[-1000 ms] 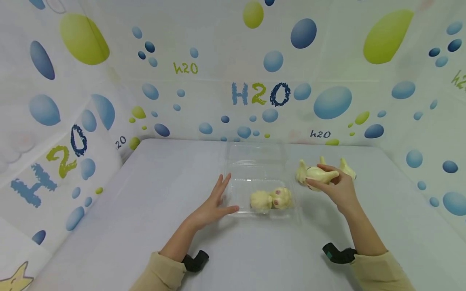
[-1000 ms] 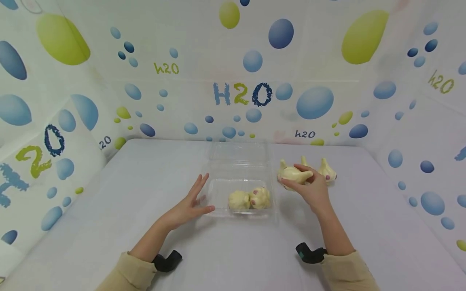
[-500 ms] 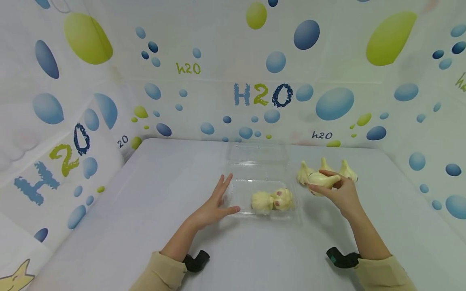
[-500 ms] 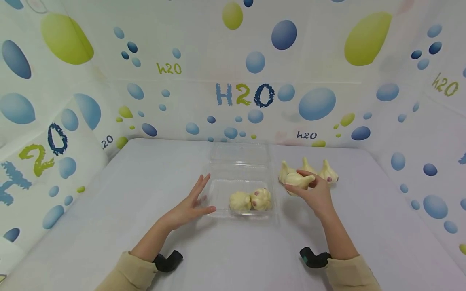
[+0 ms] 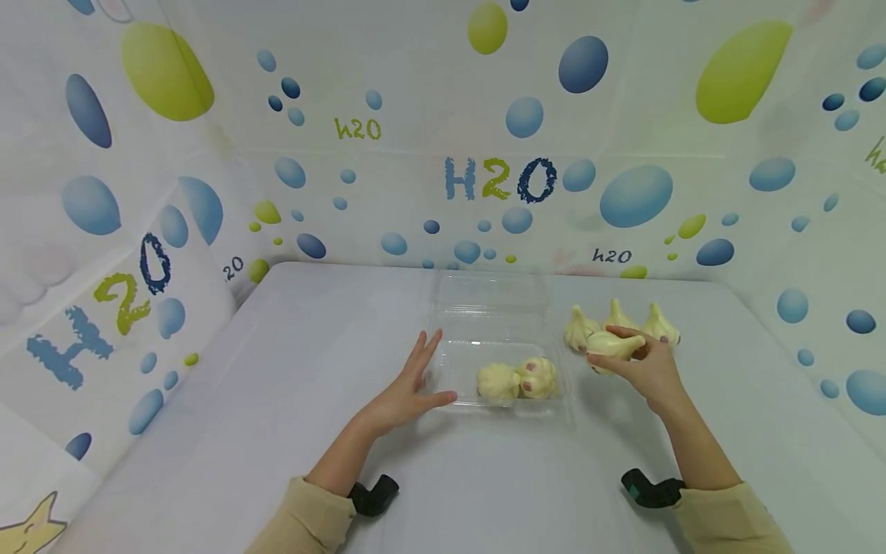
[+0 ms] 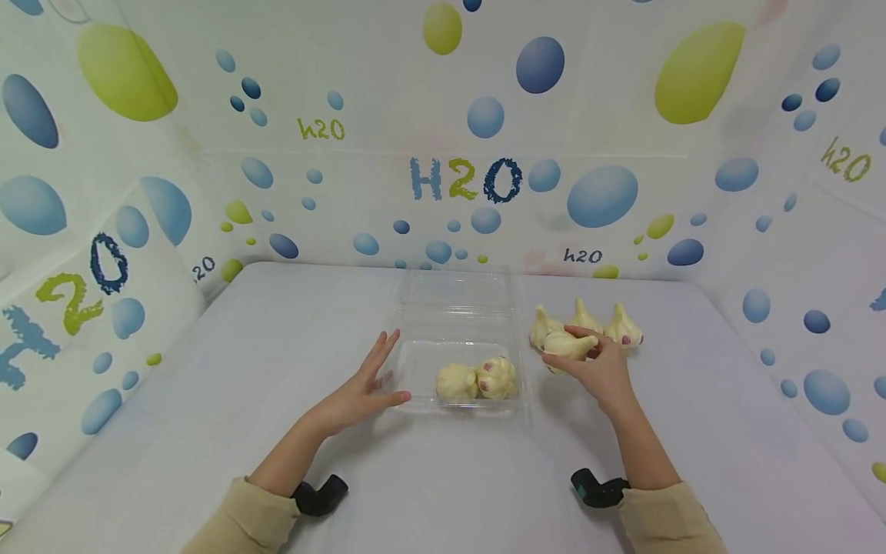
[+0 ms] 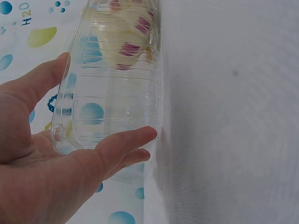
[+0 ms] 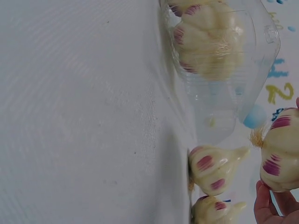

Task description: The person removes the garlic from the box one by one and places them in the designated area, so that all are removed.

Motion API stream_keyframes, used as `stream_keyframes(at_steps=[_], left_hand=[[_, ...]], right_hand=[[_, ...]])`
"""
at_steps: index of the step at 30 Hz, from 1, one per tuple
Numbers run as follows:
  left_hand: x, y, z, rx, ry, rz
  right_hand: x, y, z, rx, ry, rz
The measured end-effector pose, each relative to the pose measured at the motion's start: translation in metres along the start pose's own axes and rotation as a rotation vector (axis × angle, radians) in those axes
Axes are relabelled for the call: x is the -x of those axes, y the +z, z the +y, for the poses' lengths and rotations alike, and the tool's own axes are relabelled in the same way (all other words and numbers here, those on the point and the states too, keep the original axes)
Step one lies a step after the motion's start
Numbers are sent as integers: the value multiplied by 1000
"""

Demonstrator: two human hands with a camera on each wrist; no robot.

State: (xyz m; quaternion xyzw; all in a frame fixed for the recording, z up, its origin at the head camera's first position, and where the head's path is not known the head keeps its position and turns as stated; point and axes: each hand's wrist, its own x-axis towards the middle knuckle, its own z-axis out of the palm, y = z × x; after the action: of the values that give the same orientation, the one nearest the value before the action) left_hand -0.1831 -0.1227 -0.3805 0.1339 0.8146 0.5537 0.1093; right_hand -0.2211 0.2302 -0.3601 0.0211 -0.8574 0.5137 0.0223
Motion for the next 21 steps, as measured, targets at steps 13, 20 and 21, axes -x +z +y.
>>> stream_keyframes(at_steps=[13,20,21], left_hand=[[14,-2,29,17,-12,-13],[11,0,25,4,7,2],[11,0,25,4,2,-3]], right_hand=[[-9,4,11,-11,61,-78],[-12,6,13,45,71,-103],[-12,7,13,50,73,-107]])
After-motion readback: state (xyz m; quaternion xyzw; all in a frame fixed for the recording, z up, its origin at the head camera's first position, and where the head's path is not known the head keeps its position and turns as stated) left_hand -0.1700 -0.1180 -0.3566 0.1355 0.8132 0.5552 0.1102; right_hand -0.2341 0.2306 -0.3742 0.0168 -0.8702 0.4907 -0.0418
